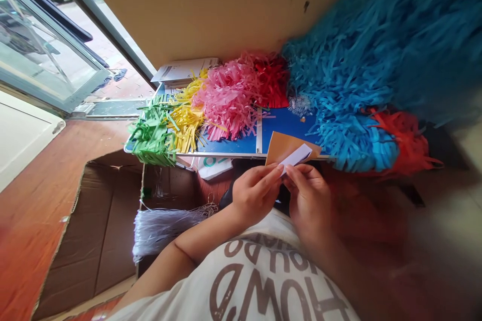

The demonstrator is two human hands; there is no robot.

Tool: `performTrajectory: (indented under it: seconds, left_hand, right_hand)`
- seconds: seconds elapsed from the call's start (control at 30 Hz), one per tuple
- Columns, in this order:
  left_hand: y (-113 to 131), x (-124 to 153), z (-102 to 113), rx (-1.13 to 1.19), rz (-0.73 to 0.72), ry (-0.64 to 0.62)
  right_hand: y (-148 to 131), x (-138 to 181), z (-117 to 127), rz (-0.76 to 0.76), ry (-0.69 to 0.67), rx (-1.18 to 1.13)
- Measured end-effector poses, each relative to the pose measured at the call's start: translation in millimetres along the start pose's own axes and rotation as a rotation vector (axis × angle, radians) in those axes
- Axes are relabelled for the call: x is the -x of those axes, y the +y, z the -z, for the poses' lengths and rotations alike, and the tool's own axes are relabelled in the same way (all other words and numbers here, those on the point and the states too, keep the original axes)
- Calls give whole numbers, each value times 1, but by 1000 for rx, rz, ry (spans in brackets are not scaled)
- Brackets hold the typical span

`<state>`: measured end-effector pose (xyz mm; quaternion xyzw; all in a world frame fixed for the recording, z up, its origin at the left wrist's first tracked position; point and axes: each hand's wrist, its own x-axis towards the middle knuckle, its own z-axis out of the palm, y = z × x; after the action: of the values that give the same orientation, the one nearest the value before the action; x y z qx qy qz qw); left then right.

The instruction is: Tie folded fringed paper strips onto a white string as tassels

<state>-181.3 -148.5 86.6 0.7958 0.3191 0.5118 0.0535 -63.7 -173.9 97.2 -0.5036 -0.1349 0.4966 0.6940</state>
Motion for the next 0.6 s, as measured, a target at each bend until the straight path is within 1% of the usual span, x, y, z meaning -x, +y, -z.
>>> performTrajectory:
  seconds: [0.1, 0.17, 0.27, 0.4, 0.5, 0.53, 0.6]
  left_hand:
    - [1, 1, 2, -28, 14, -83]
    - [-1, 2, 2, -33, 23, -117]
    - [-6, 4, 3, -3, 32, -117]
    - [-14, 5, 5, 33, 60, -115]
    - [-20, 4, 8, 80, 51, -130]
    - [-21, 4, 9, 98, 46, -135]
    - [-24, 2, 12, 130, 48, -149]
  right_hand:
    - [3, -1, 0, -13, -1, -24]
    - [6, -2, 0, -30, 17, -51]
    - [12, -5, 2, -53, 31, -76]
    - [22, -8, 6, -58, -24, -60]
    - [31, -14, 14, 13, -50, 29]
    - [34, -16, 17, 49, -56, 88]
    - [39, -23, 26, 137, -63, 279]
